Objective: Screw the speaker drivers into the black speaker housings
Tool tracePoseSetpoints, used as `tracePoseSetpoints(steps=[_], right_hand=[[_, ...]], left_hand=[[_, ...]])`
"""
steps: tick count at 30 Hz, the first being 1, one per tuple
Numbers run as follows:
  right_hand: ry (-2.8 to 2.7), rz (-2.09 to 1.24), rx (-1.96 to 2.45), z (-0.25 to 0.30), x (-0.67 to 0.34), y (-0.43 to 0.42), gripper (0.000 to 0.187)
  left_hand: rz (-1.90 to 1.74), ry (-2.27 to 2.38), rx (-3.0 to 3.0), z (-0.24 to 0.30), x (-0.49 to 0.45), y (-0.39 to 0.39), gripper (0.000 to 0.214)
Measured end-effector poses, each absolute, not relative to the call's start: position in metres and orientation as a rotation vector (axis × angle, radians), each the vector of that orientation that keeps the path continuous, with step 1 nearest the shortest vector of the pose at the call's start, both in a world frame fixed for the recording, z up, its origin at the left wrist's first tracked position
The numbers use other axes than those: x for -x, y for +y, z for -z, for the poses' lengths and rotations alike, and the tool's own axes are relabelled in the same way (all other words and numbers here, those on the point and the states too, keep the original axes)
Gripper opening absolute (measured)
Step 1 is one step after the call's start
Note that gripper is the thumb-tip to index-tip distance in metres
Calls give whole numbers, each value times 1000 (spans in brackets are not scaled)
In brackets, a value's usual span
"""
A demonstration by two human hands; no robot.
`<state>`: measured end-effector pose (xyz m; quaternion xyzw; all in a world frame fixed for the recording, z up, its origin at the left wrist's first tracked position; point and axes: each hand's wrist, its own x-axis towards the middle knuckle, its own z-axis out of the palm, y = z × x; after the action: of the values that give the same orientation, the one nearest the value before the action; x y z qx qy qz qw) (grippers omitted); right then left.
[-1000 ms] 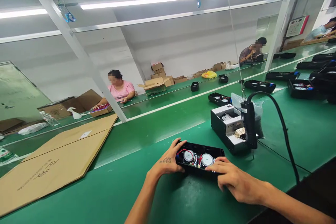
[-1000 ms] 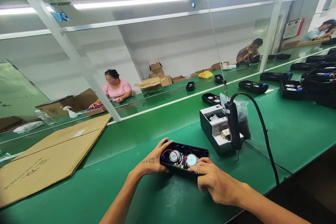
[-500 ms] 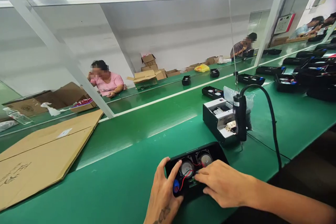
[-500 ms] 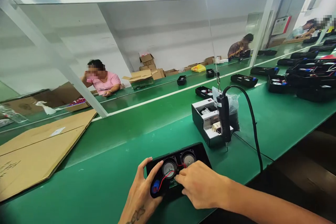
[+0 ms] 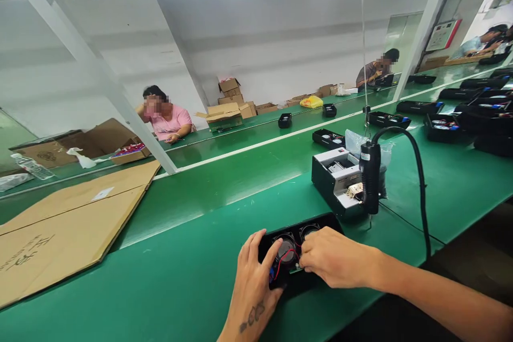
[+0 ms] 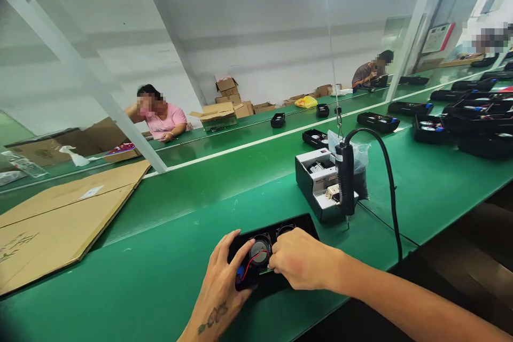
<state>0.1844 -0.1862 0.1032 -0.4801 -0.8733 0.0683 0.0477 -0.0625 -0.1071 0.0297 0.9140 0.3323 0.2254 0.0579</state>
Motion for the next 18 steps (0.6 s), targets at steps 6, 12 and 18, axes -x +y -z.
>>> tracePoseSetpoints(steps=[6, 12, 18], right_hand=[[-2705, 241, 1440, -88, -174, -179, 13], [-2738, 75, 1397, -95, -182, -166, 17], [-2696, -144, 1420, -106, -185, -159, 26]], left_hand=[[-741, 968, -2793, -30, 50, -104, 74], [-691, 793, -3008, -30, 43, -95, 71], [-702, 746, -2964, -29, 43, -84, 60]])
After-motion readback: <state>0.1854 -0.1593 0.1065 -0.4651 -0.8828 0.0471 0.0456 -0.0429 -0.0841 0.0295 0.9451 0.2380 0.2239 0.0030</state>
